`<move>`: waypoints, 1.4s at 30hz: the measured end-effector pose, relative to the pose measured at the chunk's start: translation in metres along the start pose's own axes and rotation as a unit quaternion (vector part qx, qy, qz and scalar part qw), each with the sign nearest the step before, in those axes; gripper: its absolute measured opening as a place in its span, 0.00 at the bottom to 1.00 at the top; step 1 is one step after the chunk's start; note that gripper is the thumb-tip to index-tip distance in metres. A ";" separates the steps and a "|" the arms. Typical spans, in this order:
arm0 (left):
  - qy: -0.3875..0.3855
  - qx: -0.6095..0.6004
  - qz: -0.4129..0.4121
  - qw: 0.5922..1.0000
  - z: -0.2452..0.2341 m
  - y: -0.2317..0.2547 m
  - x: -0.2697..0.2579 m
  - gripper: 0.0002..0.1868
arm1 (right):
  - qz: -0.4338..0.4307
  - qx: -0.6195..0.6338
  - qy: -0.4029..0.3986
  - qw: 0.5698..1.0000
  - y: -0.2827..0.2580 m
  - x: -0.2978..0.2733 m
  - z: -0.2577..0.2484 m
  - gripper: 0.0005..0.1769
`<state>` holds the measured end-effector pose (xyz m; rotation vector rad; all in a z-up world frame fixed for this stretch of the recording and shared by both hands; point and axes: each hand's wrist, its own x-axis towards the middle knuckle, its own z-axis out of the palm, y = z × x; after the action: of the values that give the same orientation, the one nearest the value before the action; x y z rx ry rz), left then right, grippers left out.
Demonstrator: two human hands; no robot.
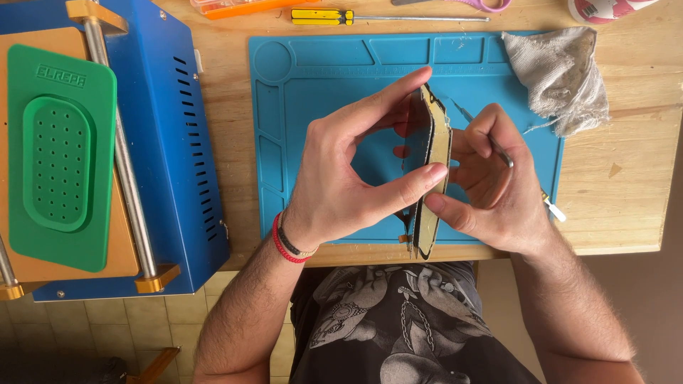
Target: The person uses a yellow and black prying tool to separate the screen assembly from the phone's frame. They then use tweezers to peel off a protective film from the screen surface.
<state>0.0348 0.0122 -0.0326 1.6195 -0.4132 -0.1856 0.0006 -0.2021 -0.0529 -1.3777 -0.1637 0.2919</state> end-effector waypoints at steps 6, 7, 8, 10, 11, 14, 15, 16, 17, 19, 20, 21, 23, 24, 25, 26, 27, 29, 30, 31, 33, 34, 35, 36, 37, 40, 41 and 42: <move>0.033 0.095 -0.010 0.995 0.008 0.021 -0.009 0.35 | -0.002 -0.049 0.024 0.998 -0.013 -0.004 0.016 0.35; 0.073 0.133 -0.003 0.988 0.011 0.027 -0.010 0.31 | -0.006 -0.075 0.047 0.996 -0.017 -0.004 0.020 0.33; 0.113 0.171 0.004 0.979 0.013 0.032 -0.011 0.27 | -0.010 -0.100 0.071 0.992 -0.021 -0.004 0.024 0.32; 0.126 0.169 0.024 0.977 0.015 0.036 -0.012 0.19 | -0.030 -0.147 0.075 0.986 -0.032 -0.003 0.032 0.33; 0.138 0.167 0.043 0.975 0.016 0.037 -0.013 0.11 | -0.051 -0.192 0.080 0.977 -0.038 -0.002 0.036 0.33; 0.139 0.133 0.030 0.981 0.021 0.029 -0.019 0.13 | -0.008 -0.295 0.089 0.951 -0.043 -0.002 0.039 0.35; 0.140 0.133 0.030 0.981 0.021 0.027 -0.020 0.13 | -0.008 -0.295 0.088 0.951 -0.044 -0.003 0.039 0.35; 0.143 0.132 0.025 0.981 0.021 0.026 -0.021 0.12 | 0.010 -0.322 0.097 0.942 -0.044 -0.003 0.039 0.37; 0.147 0.131 0.021 0.980 0.020 0.024 -0.021 0.11 | 0.027 -0.348 0.105 0.931 -0.045 -0.004 0.039 0.39; 0.146 0.127 0.024 0.981 0.020 0.024 -0.020 0.07 | 0.040 -0.372 0.116 0.920 -0.045 -0.004 0.042 0.38; 0.145 0.125 0.028 0.981 0.020 0.024 -0.020 0.05 | 0.052 -0.394 0.128 0.909 -0.044 -0.004 0.043 0.37; 0.146 0.125 0.027 0.981 0.021 0.022 -0.021 0.05 | 0.052 -0.395 0.126 0.909 -0.044 -0.004 0.044 0.37; 0.153 0.130 0.021 0.980 0.023 0.017 -0.022 0.08 | 0.006 -0.388 0.116 0.914 -0.043 -0.002 0.046 0.30; 0.154 0.129 0.021 0.979 0.023 0.016 -0.023 0.08 | 0.006 -0.388 0.115 0.914 -0.043 -0.002 0.048 0.30; 0.162 0.135 0.019 0.977 0.024 0.014 -0.023 0.08 | -0.006 -0.394 0.115 0.912 -0.043 -0.001 0.050 0.28; 0.170 0.141 0.017 0.975 0.025 0.012 -0.024 0.09 | -0.018 -0.399 0.114 0.910 -0.043 -0.001 0.051 0.27; 0.171 0.139 0.016 0.975 0.025 0.011 -0.024 0.09 | -0.017 -0.401 0.113 0.909 -0.043 0.000 0.052 0.27; 0.169 0.135 0.010 0.976 0.025 0.008 -0.025 0.08 | 0.010 -0.422 0.114 0.899 -0.042 0.002 0.053 0.20; 0.171 0.134 0.009 0.976 0.026 0.006 -0.026 0.08 | 0.011 -0.424 0.112 0.899 -0.042 0.003 0.054 0.20; 0.176 0.135 0.004 0.975 0.026 0.004 -0.027 0.10 | 0.013 -0.427 0.102 0.898 -0.041 0.005 0.054 0.21; 0.184 0.135 -0.003 0.973 0.024 0.003 -0.028 0.13 | 0.017 -0.431 0.089 0.898 -0.042 0.008 0.057 0.23; 0.179 0.131 -0.011 0.975 0.022 0.005 -0.028 0.13 | 0.020 -0.424 0.088 0.901 -0.043 0.009 0.058 0.23; 0.174 0.127 -0.019 0.976 0.020 0.007 -0.027 0.13 | 0.022 -0.417 0.085 0.905 -0.043 0.010 0.060 0.23; 0.177 0.125 -0.021 0.976 0.020 0.006 -0.028 0.13 | 0.024 -0.419 0.081 0.904 -0.043 0.010 0.061 0.23; 0.181 0.119 -0.018 0.976 0.019 0.005 -0.028 0.12 | 0.028 -0.419 0.083 0.904 -0.042 0.011 0.061 0.22; 0.189 0.112 -0.011 0.975 0.016 0.005 -0.028 0.08 | 0.030 -0.422 0.085 0.902 -0.041 0.013 0.064 0.21; 0.189 0.112 -0.005 0.976 0.015 0.006 -0.027 0.06 | 0.028 -0.424 0.089 0.901 -0.041 0.013 0.065 0.22; 0.191 0.111 -0.006 0.975 0.015 0.005 -0.028 0.06 | 0.028 -0.425 0.086 0.901 -0.039 0.013 0.064 0.22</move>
<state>0.0031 0.0084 -0.0325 1.8291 -0.1290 0.1698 -0.0012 -0.1444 -0.0029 -2.2728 -0.1047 0.1403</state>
